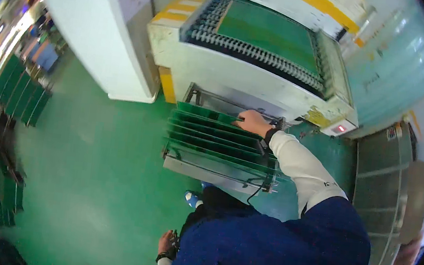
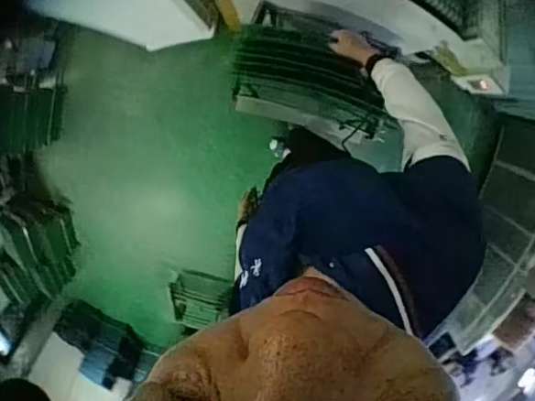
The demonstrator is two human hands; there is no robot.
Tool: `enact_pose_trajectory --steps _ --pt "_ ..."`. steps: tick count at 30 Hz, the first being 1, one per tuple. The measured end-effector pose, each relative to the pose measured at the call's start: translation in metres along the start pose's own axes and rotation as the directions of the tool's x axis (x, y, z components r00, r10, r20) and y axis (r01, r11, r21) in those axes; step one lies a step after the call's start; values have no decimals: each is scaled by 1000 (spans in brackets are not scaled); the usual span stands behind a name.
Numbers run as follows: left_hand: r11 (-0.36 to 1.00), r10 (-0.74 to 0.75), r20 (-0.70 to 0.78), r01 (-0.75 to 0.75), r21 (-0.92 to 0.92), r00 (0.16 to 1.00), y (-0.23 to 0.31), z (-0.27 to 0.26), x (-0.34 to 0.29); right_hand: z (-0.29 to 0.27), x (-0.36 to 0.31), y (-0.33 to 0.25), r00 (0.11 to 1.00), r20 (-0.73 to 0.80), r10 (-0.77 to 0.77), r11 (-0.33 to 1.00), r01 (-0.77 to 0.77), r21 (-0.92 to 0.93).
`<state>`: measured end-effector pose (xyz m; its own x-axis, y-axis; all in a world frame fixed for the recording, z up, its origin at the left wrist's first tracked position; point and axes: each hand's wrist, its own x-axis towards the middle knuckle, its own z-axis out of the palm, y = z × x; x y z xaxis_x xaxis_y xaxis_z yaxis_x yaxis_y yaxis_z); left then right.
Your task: Loading green panels from a rack into a processing machine.
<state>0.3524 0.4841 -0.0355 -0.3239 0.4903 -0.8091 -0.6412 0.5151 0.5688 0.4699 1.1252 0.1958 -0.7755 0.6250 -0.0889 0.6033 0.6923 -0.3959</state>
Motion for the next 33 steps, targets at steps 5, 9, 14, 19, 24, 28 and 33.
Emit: enact_pose_trajectory --steps 5,9,14,19,24,28,33 --pt "980 -171 9 171 -104 985 62 5 1 -10 -2 0 998 38 -56 997 58 -49" --pt "986 -139 -45 134 -96 989 107 27 4 -34 0 -9 993 77 -94 990 101 -97" --pt "994 -103 -33 101 -45 994 146 57 17 -125 -18 -44 996 57 -75 995 79 -67" --pt "996 -87 -49 87 -13 995 159 76 26 -211 -58 -49 976 -176 -127 981 97 -168" --pt "996 -59 -9 58 -74 998 157 72 37 -273 -93 -20 765 -642 -49 928 273 254" --pt "975 159 27 -161 154 987 149 66 43 -275 -116 -15 618 -624 478 459 430 777" --pt "951 186 18 -184 249 982 158 72 52 -207 -132 46 751 -564 343 512 353 783"
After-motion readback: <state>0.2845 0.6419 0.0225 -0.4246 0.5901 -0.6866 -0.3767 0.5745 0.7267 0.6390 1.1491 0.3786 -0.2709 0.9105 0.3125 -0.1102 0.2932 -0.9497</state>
